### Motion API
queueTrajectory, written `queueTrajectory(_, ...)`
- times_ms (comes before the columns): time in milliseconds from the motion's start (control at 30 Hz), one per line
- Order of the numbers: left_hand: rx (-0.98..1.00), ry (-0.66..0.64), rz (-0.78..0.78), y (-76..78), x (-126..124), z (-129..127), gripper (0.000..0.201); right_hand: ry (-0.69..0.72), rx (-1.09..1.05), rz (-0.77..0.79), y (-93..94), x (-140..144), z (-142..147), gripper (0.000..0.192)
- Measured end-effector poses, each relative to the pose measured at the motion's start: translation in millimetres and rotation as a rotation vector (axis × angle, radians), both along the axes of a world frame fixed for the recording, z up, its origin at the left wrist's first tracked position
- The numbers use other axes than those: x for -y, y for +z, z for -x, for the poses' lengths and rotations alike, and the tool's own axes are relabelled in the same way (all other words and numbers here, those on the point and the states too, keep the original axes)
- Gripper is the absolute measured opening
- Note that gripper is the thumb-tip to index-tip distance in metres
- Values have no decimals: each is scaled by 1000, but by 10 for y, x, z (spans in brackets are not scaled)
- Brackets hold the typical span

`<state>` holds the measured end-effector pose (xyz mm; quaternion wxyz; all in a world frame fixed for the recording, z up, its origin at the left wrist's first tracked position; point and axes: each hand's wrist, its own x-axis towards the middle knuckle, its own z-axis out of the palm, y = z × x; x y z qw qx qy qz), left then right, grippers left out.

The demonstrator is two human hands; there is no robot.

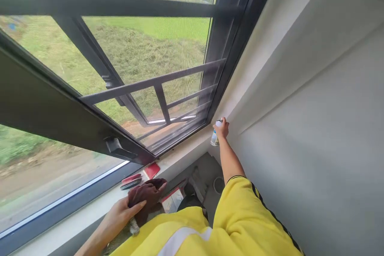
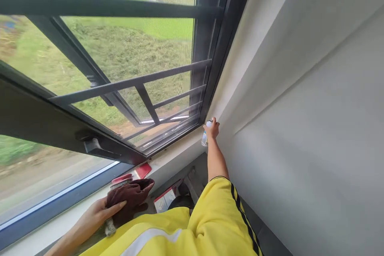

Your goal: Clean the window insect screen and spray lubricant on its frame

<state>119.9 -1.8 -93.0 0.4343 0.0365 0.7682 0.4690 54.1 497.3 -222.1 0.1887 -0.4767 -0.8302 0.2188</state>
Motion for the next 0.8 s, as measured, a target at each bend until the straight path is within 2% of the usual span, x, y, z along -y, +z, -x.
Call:
queueTrajectory(100, 25, 51, 61, 65, 54, -77, 65, 0, 71, 71, -506, 97, -12, 75)
queueTrajectory(167, 26, 84, 113, 91, 94, -128, 65, 4, 119, 123, -772, 160, -25, 74)
queueTrajectory(300, 47, 149, 192, 109, 171, -200, 69, 35, 191, 184, -1097, 192, -14, 75)
queueTrajectory(433, 87, 213, 222, 96, 243, -236, 73, -11, 229, 206, -1209, 160, 38, 77)
queueTrajectory(533, 61, 262, 219, 83, 317, -272, 74, 39, 267, 227, -1247, 286, 20, 77)
queueTrajectory(633, 27, 297, 200, 89, 394, -322, 71, 125, 289, 254, -1272, 593, -56, 76)
queueTrajectory(800, 3, 361, 129, 132, 503, -392, 69, 302, 273, 294, -1242, 1285, -138, 75)
